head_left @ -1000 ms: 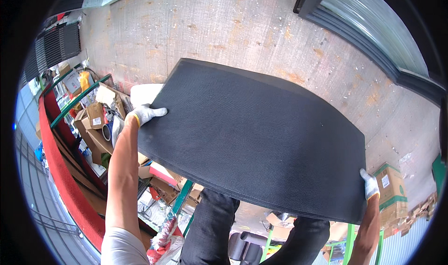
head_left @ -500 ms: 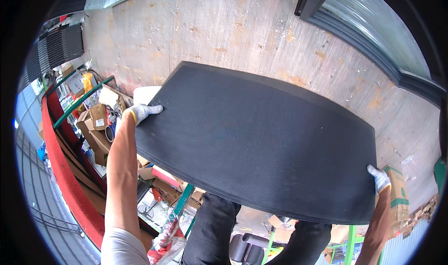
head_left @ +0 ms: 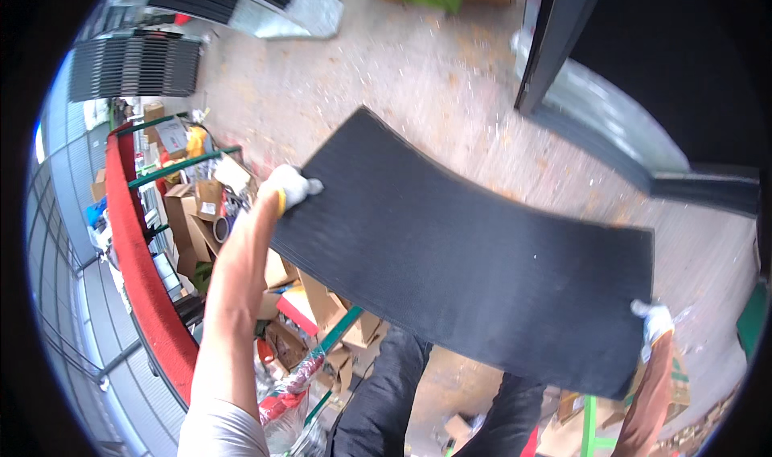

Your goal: The person handles black mesh sheets and a window frame in a workshop. They place a mesh sheet on the floor, pick up a window frame from a red workbench, and fit the mesh into the frame. The person then places the assembled screen on a stack and picks up a power drill.

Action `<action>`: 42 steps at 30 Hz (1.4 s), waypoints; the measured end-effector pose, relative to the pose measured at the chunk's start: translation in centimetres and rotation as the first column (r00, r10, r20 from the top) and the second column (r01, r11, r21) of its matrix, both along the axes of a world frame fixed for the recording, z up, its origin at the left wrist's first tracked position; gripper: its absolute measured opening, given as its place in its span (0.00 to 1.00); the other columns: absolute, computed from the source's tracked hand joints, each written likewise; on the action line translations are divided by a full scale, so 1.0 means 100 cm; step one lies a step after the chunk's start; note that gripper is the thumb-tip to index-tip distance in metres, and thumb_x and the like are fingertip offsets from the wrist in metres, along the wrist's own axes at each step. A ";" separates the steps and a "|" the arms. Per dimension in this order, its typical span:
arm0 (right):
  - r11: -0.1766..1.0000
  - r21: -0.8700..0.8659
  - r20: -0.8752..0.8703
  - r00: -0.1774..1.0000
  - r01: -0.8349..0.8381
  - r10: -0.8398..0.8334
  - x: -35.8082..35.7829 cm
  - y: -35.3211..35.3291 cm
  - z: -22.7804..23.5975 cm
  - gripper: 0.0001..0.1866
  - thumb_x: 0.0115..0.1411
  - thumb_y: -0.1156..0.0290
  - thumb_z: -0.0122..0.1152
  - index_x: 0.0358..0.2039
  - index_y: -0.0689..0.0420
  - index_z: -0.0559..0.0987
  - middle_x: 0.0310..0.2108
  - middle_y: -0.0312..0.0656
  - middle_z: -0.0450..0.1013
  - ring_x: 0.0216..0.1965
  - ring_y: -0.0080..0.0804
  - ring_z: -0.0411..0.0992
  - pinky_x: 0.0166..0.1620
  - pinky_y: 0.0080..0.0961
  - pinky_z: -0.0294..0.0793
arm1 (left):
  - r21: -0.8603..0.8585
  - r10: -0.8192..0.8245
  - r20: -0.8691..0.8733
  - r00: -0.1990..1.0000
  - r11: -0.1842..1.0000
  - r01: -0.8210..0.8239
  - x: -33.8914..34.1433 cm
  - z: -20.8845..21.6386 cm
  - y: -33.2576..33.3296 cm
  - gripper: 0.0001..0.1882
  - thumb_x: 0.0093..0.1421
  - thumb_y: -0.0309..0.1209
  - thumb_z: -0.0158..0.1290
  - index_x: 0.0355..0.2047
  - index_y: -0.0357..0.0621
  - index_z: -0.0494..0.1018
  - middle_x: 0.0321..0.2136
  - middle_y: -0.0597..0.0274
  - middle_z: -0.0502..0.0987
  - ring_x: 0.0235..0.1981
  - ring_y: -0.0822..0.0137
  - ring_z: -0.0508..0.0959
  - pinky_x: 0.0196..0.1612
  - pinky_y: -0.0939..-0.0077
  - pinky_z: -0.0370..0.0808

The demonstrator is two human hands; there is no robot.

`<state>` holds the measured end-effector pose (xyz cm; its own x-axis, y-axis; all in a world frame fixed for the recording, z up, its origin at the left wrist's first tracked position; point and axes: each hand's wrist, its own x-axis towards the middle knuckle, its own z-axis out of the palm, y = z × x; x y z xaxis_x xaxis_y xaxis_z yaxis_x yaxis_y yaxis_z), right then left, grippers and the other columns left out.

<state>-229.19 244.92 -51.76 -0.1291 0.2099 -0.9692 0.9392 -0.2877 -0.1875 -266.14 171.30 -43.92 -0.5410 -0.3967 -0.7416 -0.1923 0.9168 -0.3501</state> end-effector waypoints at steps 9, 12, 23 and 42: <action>0.946 0.291 -0.330 0.914 -0.141 0.237 0.070 -0.029 0.221 0.28 0.60 0.79 0.71 0.61 0.68 0.79 0.53 0.46 0.81 0.49 0.41 0.77 0.56 0.40 0.79 | 0.163 0.124 -0.511 0.850 0.986 -0.046 0.047 0.205 0.053 0.33 0.60 0.52 0.67 0.50 0.32 0.78 0.51 0.32 0.82 0.57 0.37 0.82 0.60 0.50 0.78; 0.951 0.300 -0.368 0.911 -0.073 0.186 0.086 -0.046 0.311 0.30 0.56 0.84 0.72 0.61 0.70 0.79 0.55 0.46 0.80 0.52 0.42 0.75 0.59 0.41 0.75 | 0.157 0.140 -0.645 0.751 0.986 -0.049 0.068 0.301 0.057 0.31 0.61 0.53 0.65 0.47 0.35 0.77 0.48 0.34 0.83 0.54 0.36 0.82 0.58 0.48 0.78; 0.893 0.433 -0.564 0.734 -0.126 0.377 0.007 -0.132 0.519 0.22 0.65 0.80 0.70 0.58 0.71 0.81 0.51 0.47 0.83 0.48 0.36 0.76 0.57 0.35 0.75 | 0.110 0.098 -0.935 0.342 0.994 0.016 0.118 0.582 0.002 0.25 0.58 0.51 0.67 0.39 0.41 0.77 0.36 0.42 0.85 0.42 0.39 0.85 0.47 0.47 0.79; 0.885 0.462 -0.865 0.186 -0.067 0.466 -0.440 -0.465 0.679 0.13 0.65 0.77 0.71 0.48 0.71 0.86 0.43 0.43 0.85 0.42 0.28 0.78 0.50 0.30 0.78 | 0.100 0.082 -0.989 -0.124 0.984 -0.149 -0.110 0.760 -0.310 0.21 0.57 0.48 0.69 0.39 0.45 0.80 0.35 0.46 0.86 0.43 0.41 0.86 0.48 0.48 0.80</action>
<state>-273.15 198.38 16.16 -0.9881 0.1523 0.0191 0.0100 0.1880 -0.9821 -277.12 140.33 32.11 -0.6016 -0.5527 0.5768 -0.4561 0.8304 0.3200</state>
